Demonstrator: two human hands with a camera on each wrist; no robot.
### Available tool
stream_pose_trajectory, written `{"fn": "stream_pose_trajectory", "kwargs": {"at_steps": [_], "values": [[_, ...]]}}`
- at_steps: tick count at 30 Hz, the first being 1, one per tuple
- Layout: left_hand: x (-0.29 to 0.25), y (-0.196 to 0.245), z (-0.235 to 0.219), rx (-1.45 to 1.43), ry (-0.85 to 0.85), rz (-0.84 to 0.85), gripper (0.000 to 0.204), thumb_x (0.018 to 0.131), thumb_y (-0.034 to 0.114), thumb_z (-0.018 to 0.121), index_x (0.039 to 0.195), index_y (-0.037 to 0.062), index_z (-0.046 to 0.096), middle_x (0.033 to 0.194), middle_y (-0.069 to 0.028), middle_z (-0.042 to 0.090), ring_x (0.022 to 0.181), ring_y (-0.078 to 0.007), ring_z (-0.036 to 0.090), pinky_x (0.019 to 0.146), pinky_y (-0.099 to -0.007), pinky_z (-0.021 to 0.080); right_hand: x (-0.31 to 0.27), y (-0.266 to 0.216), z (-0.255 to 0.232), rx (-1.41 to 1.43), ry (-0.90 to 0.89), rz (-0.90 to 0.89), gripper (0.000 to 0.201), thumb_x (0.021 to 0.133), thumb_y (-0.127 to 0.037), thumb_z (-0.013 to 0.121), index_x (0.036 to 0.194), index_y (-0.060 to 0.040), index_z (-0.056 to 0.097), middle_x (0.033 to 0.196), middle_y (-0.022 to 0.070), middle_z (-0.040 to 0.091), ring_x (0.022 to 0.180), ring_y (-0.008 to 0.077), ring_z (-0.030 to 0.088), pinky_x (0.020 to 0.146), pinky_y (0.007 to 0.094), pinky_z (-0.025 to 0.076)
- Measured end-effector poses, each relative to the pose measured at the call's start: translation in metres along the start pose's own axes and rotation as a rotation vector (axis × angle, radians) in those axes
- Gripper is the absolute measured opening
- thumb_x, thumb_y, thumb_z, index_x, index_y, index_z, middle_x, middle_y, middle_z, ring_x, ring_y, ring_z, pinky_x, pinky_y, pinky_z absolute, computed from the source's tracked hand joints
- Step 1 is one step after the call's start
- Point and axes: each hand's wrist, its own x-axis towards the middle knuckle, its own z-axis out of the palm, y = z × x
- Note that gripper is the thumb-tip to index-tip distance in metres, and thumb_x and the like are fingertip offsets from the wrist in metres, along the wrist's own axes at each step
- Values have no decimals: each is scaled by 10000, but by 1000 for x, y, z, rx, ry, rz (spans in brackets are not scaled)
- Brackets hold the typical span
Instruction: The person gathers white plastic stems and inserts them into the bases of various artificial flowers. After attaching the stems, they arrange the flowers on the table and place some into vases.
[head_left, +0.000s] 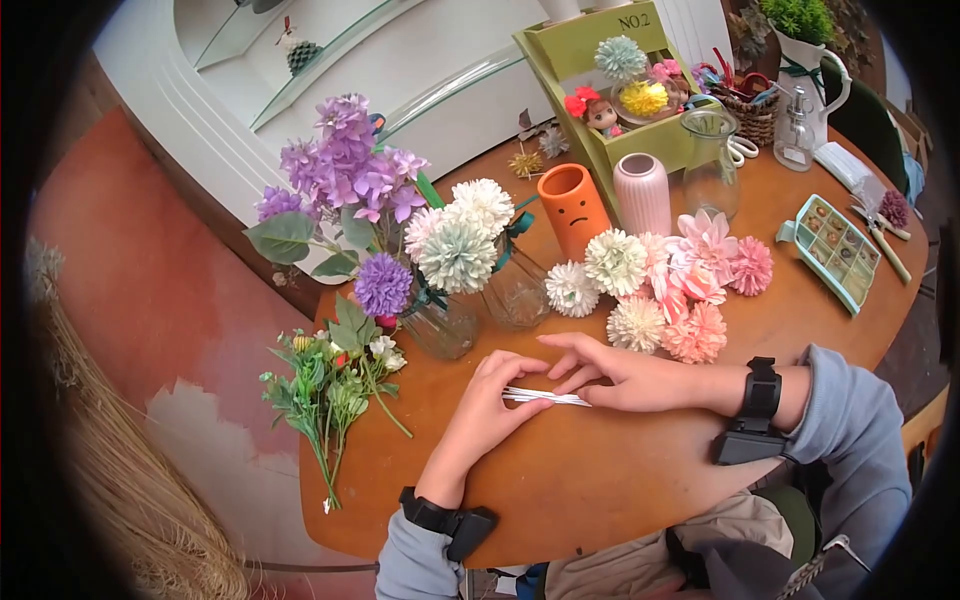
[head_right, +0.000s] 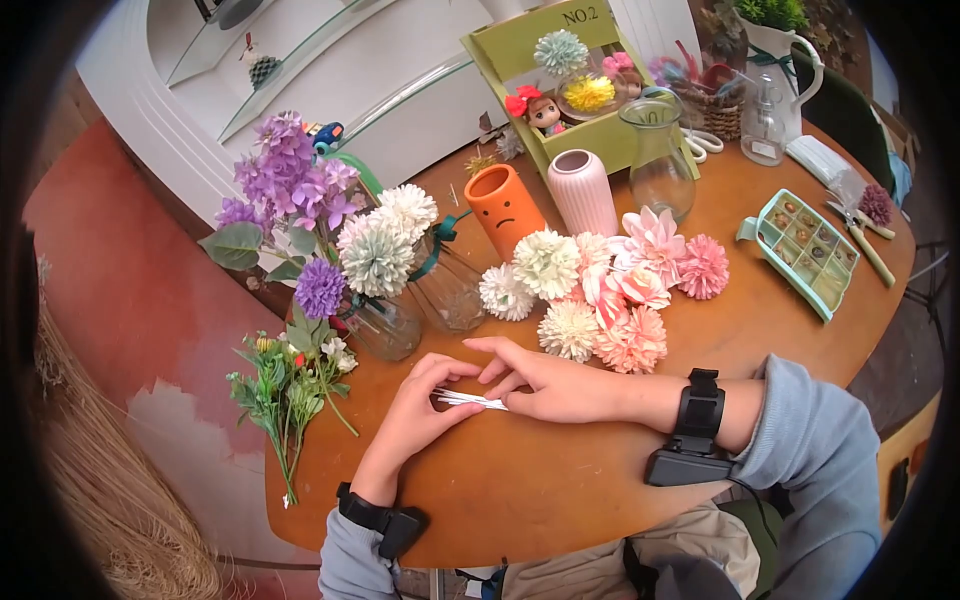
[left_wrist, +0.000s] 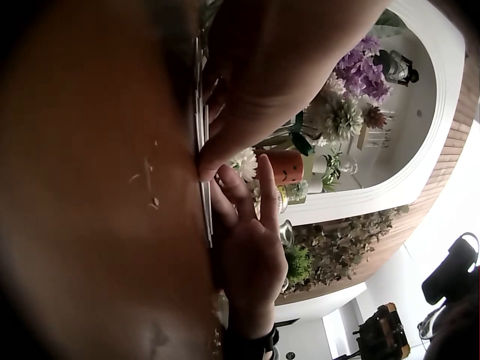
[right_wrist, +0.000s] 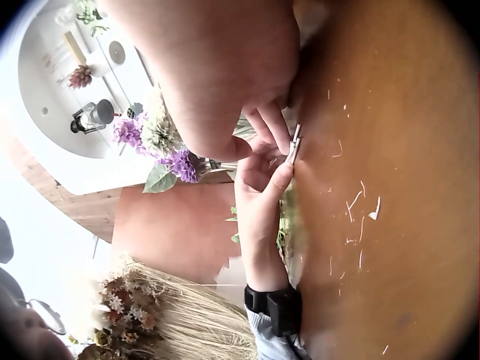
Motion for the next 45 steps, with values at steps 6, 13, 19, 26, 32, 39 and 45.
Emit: {"fn": "stream_pose_trajectory", "kwargs": {"at_steps": [6, 13, 19, 26, 32, 39, 45], "values": [[-2, -3, -4, 0, -150, -90, 174, 728, 113, 730, 854, 38, 636, 807, -60, 578, 802, -213, 568, 711, -319, 461, -1, 9, -3, -214, 94, -112, 514, 811, -10, 547, 1303, -47, 405, 1087, 143, 517, 1053, 233, 558, 924, 331, 444], [-2, -1, -6, 1, -158, -65, 163, 735, 78, 730, 876, 38, 659, 818, -34, 583, 748, -131, 570, 652, -252, 459, -11, -8, -5, -667, 140, -7, 254, 758, -90, 649, 1006, -51, 606, 902, 91, 544, 798, 224, 572, 721, 328, 482], [-10, -11, -28, -38, -177, -95, 242, 710, 83, 754, 935, 55, 672, 839, -28, 578, 773, -121, 563, 668, -247, 454, -12, -11, -8, -726, 171, 26, 192, 718, -119, 686, 882, -46, 614, 739, 82, 557, 705, 254, 569, 628, 363, 455], [-19, -21, -42, -12, -141, -164, 271, 695, 66, 767, 951, 57, 680, 836, -5, 568, 694, -70, 511, 601, -201, 410, -11, -9, -7, -689, 223, -13, 177, 702, -102, 700, 849, -47, 618, 698, 78, 561, 657, 250, 565, 602, 362, 452], [-16, -22, -33, -87, -154, -218, 206, 709, 53, 749, 905, 64, 686, 759, 13, 574, 647, -57, 509, 573, -200, 406, -9, -3, -8, -674, 228, -43, 142, 715, -80, 694, 845, -40, 655, 702, 79, 569, 619, 211, 560, 581, 325, 456], [-12, -11, -25, -77, -175, -205, 169, 724, 69, 739, 885, 57, 689, 736, 32, 554, 642, -41, 485, 553, -186, 366, -3, -3, -16, -613, 187, -8, 114, 711, -80, 681, 810, -28, 660, 717, 98, 589, 650, 222, 585, 602, 334, 475], [-11, -3, -28, 35, -118, -93, 324, 679, 110, 787, 972, 64, 656, 834, 13, 529, 687, -60, 491, 593, -204, 406, -9, -10, -21, -531, 134, 7, 193, 717, -81, 691, 900, -35, 652, 762, 73, 590, 651, 178, 578, 607, 302, 478]]}}
